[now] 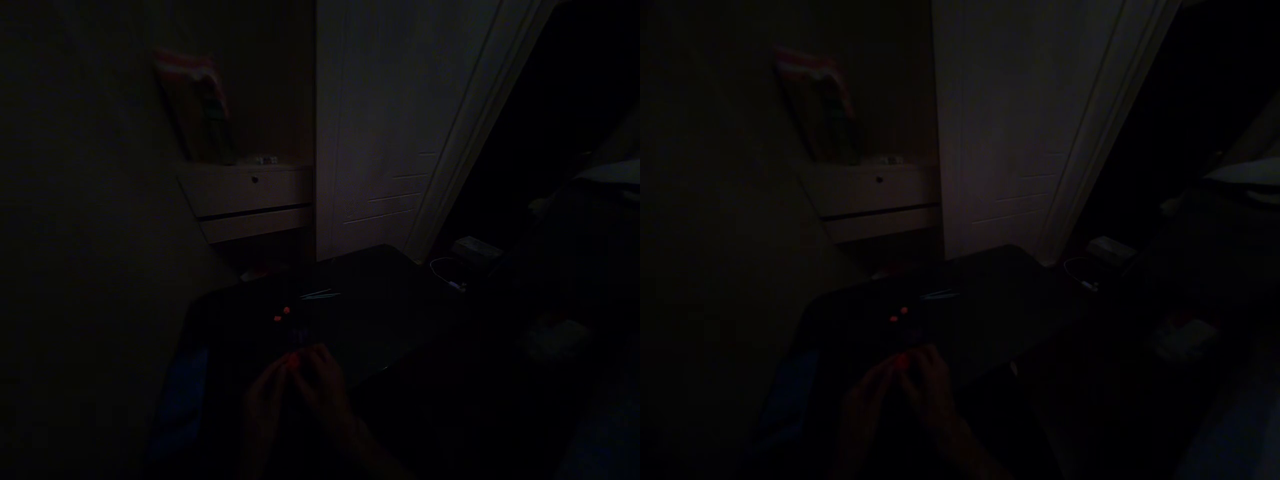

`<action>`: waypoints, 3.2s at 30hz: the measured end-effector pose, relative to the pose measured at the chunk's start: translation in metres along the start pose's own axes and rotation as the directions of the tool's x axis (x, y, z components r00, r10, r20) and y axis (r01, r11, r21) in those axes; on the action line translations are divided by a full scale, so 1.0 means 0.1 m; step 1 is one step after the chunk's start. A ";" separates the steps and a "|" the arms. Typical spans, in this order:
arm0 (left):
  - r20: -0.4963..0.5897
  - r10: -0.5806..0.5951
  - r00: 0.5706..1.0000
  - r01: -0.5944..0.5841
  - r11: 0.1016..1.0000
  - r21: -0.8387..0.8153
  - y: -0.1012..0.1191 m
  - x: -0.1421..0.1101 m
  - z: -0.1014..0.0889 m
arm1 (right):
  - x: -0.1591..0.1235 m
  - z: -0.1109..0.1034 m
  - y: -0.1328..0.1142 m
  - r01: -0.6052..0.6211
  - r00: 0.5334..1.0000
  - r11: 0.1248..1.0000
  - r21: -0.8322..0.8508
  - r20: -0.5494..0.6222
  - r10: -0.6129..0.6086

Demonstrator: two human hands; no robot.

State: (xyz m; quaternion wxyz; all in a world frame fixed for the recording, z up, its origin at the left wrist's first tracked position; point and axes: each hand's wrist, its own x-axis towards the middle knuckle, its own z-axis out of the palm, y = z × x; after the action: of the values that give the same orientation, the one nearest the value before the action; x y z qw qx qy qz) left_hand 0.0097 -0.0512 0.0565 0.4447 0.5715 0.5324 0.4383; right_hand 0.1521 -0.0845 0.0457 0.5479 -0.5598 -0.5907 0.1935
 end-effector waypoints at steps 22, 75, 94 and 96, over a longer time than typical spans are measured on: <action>0.178 -0.029 0.984 0.039 0.998 -0.055 0.17 -0.03 -0.07 | -0.02 -0.10 0.06 0.106 0.989 0.993 0.045 0.095 -0.110; 0.165 0.066 0.984 -0.065 0.998 -0.009 0.16 0.01 -0.12 | -0.01 -0.07 0.08 0.023 0.983 0.979 0.205 0.175 -0.060; 0.169 0.010 0.986 0.001 0.998 -0.065 0.05 -0.01 0.00 | 0.00 -0.07 0.05 0.023 0.994 0.991 0.134 0.102 -0.037; 0.159 -0.024 0.987 0.040 0.995 -0.097 0.05 -0.02 0.01 | 0.01 -0.07 0.07 0.044 0.996 0.985 0.165 0.071 -0.056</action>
State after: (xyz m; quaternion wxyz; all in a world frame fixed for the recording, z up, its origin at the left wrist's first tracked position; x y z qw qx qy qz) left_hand 0.0114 -0.0531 0.0609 0.5202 0.5730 0.4822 0.4105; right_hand 0.1612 -0.0844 0.0425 0.5742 -0.4902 -0.6069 0.2483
